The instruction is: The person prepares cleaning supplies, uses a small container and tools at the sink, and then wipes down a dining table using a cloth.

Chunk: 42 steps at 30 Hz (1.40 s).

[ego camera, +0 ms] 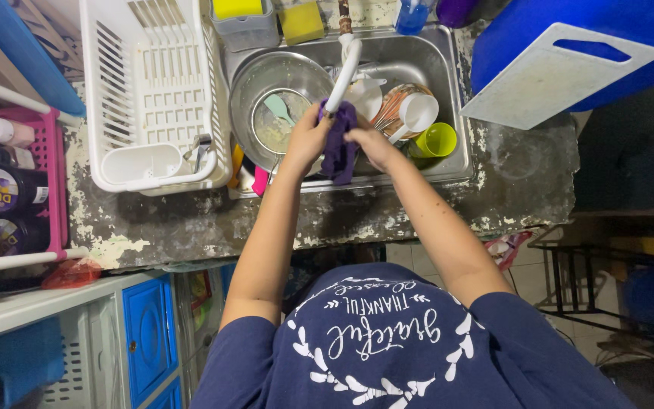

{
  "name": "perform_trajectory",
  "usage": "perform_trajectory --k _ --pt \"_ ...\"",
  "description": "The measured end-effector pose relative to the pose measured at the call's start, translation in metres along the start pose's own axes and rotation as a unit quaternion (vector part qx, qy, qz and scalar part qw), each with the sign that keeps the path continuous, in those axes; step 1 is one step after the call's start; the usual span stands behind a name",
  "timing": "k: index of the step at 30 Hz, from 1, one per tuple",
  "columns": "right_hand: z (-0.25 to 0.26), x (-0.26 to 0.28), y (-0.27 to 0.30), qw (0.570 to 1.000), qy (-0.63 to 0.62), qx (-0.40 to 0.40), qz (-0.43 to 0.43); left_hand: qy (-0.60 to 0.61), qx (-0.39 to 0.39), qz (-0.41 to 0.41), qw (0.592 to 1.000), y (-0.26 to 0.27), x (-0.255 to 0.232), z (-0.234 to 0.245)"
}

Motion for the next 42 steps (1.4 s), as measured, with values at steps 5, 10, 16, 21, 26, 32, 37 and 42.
perform_trajectory --k 5,10,16,21,26,32,37,42 --pt "0.005 -0.011 0.027 0.969 0.246 0.033 0.002 0.200 -0.003 0.012 0.980 -0.006 -0.013 0.010" --pt "-0.007 0.018 0.016 0.974 0.214 0.014 -0.068 0.393 -0.014 0.150 0.907 0.005 0.010 0.037" --pt "-0.015 0.044 0.010 0.940 0.330 0.020 0.080 0.434 0.202 0.231 0.847 -0.002 0.021 0.008" --pt "0.014 0.045 -0.028 0.948 0.305 -0.094 0.015 0.382 0.172 0.171 0.892 -0.014 0.019 0.003" --pt "0.019 0.067 -0.077 0.884 0.430 -0.076 0.168 0.364 0.145 0.128 0.911 -0.023 0.019 0.002" --pt "0.022 0.031 -0.097 0.816 0.521 -0.102 0.230 0.349 0.153 0.159 0.911 -0.007 0.002 0.003" --pt "0.044 -0.016 -0.101 0.954 0.221 -0.200 0.024 0.378 0.150 0.145 0.902 0.000 -0.014 0.003" --pt "0.065 0.031 -0.045 0.956 0.287 0.023 -0.055 0.477 0.179 0.203 0.836 -0.005 -0.023 -0.024"
Point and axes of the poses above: each hand's wrist, its own y-axis away from the middle knuckle, its own z-axis out of the back of the hand, x = y × z, the point moved 2 cm from there along -y, towards the middle knuckle, and after that the axes turned 14 degrees about z, right-handed, at the moved point
